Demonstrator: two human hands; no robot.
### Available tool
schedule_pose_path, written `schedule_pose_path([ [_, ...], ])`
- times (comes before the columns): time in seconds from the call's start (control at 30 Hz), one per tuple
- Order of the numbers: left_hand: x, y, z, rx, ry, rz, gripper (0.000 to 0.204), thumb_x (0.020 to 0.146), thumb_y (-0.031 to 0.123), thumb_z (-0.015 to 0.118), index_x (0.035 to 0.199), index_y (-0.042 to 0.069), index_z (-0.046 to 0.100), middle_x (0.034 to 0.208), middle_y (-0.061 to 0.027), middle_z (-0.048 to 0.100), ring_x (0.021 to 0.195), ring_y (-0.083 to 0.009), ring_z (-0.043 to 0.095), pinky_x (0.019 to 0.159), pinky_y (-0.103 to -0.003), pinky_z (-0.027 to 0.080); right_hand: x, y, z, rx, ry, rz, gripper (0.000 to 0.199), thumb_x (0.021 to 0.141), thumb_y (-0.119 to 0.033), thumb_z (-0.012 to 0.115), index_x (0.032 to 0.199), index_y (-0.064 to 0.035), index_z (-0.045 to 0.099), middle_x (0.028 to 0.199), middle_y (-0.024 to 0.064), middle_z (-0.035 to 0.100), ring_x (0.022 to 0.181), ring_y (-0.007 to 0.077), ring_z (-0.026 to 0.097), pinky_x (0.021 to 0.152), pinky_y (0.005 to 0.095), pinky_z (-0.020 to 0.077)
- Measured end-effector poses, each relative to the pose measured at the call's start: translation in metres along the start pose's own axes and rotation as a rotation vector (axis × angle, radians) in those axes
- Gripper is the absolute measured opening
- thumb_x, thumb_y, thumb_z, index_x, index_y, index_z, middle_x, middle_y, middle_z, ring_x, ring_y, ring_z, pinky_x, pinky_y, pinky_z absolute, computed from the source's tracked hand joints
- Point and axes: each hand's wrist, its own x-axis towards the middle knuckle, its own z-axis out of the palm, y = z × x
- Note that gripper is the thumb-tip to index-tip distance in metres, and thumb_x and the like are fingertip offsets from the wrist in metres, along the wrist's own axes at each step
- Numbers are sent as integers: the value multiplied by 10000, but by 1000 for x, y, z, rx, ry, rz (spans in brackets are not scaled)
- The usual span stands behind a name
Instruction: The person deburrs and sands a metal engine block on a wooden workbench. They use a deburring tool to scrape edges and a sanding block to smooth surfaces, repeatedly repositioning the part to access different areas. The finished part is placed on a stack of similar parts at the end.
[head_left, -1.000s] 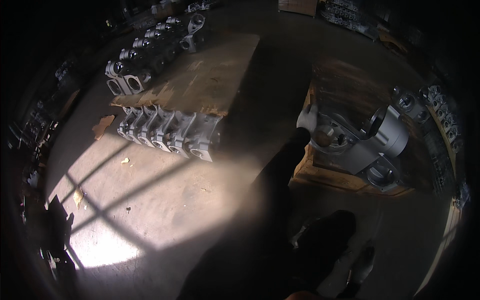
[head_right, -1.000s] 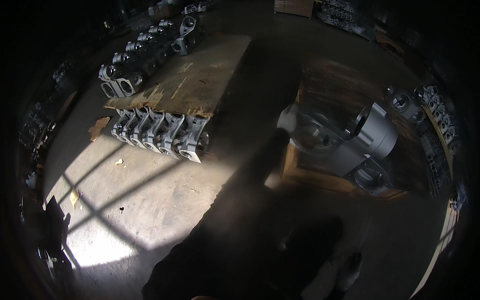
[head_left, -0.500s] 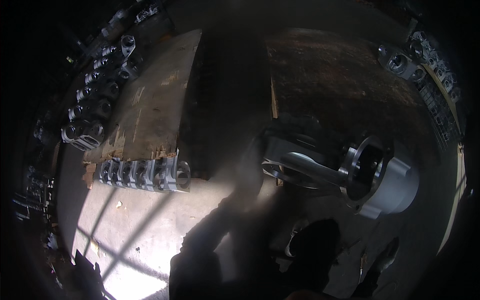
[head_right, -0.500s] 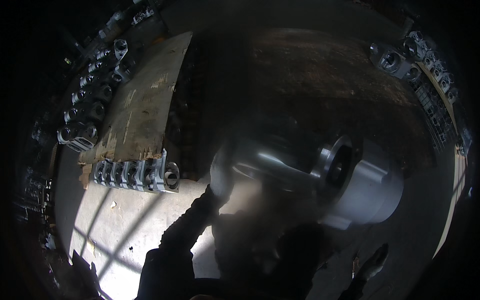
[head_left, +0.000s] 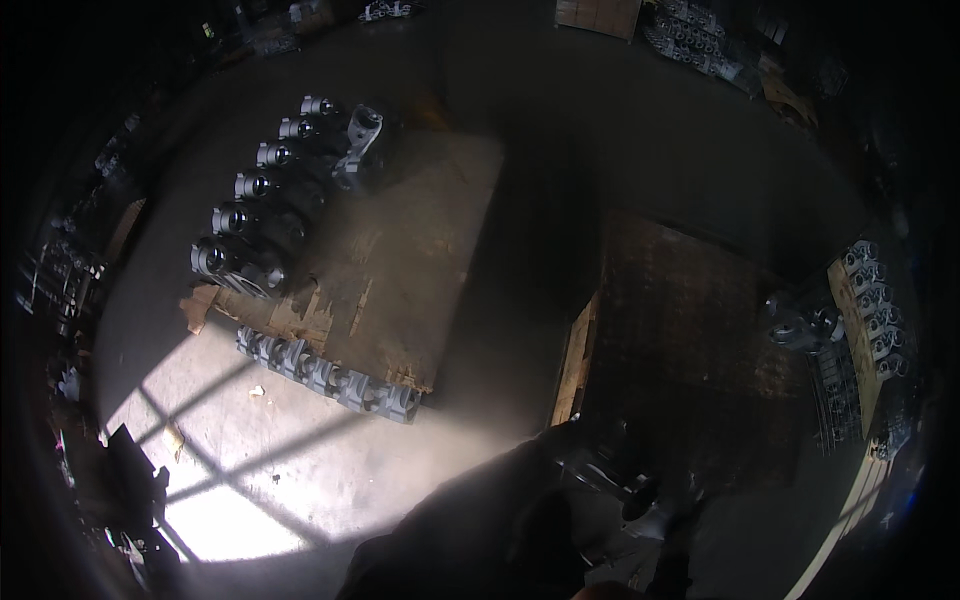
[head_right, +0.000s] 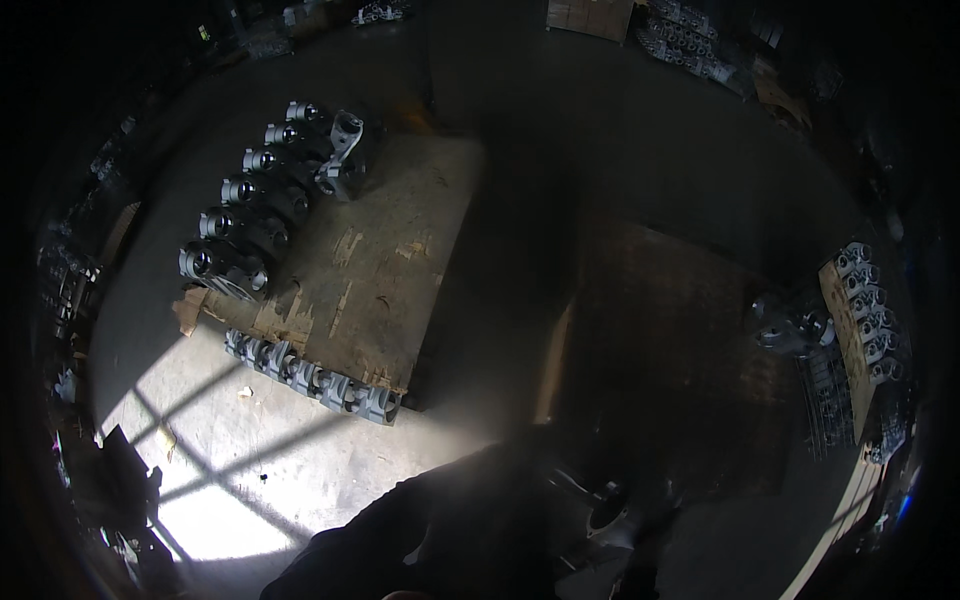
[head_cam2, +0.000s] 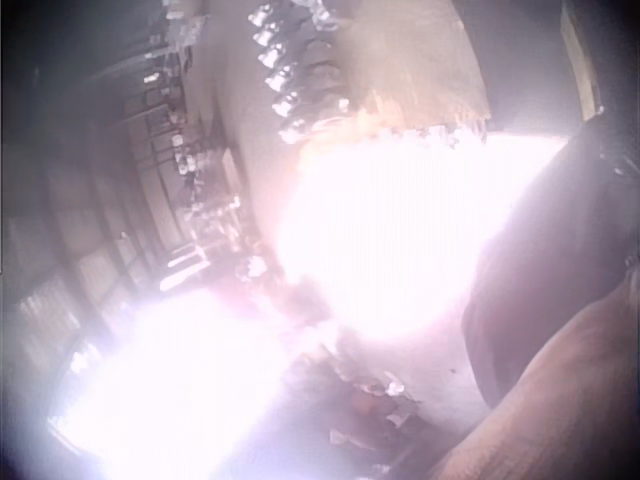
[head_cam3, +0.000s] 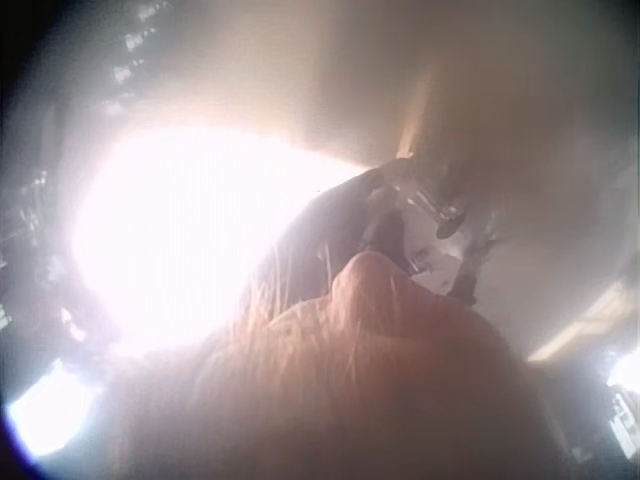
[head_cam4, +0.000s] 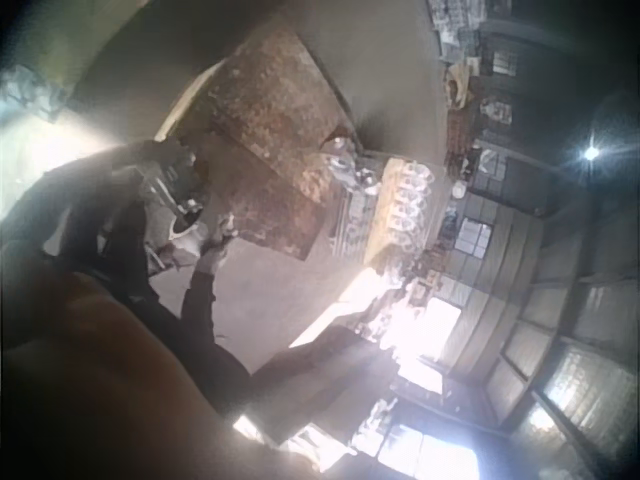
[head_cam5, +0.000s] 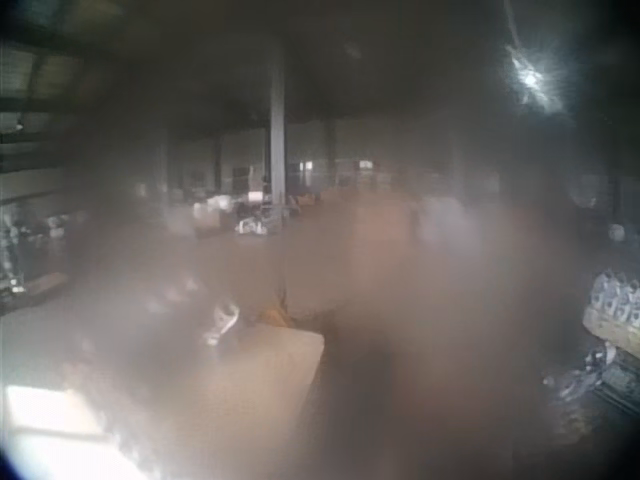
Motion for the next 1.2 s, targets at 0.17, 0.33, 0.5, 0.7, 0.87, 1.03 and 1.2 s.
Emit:
schedule_pose_path([
  [0.17,42,51,2,-50,-56,-71,446,1107,290,457,1410,7,621,1275,-196,712,1133,-309,690,993,-406,540,38,-27,11,-175,64,104,638,1158,-469,351,1577,-2,465,1466,130,612,1287,239,606,1130,382,448],
  [0.33,101,89,-7,-46,-99,-116,448,1096,307,482,1399,13,633,1261,-191,718,1115,-303,697,973,-407,547,61,-9,1,-267,194,268,598,1159,-423,369,1579,-8,458,1456,135,611,1277,244,609,1108,378,464],
  [0.5,170,127,-13,-28,-134,-166,451,1085,323,507,1387,19,646,1247,-187,725,1097,-297,703,954,-408,553,67,18,-11,-312,286,447,560,1160,-378,386,1581,-14,452,1445,139,609,1266,250,611,1087,374,481],
  [0.7,229,160,-9,-23,-169,-224,455,1071,343,537,1373,26,661,1230,-181,733,1075,-290,711,930,-409,561,80,6,-17,-175,311,503,521,1161,-323,407,1584,-21,444,1433,144,608,1253,257,614,1061,370,500],
  [0.87,283,191,-13,-61,-164,-251,458,1060,360,562,1361,32,674,1216,-177,740,1056,-284,718,910,-410,568,148,-50,-8,-896,131,548,475,1146,-332,459,1486,-9,533,1468,158,591,1334,250,569,1119,391,459],
  [1.03,359,218,-51,-110,-144,-259,463,1049,376,587,1349,38,686,1202,-172,747,1038,-278,724,890,-411,575,254,-128,31,-500,408,358,463,1116,-328,537,1460,-20,568,1459,155,606,1373,273,534,1160,440,415],
  [1.2,472,242,-143,-109,-88,-262,468,1038,393,612,1338,44,699,1188,-167,754,1020,-272,731,870,-412,581,404,-218,120,-1709,-39,-19,510,1143,-293,460,1586,-42,441,1598,144,492,1515,302,402,1270,456,300],
])
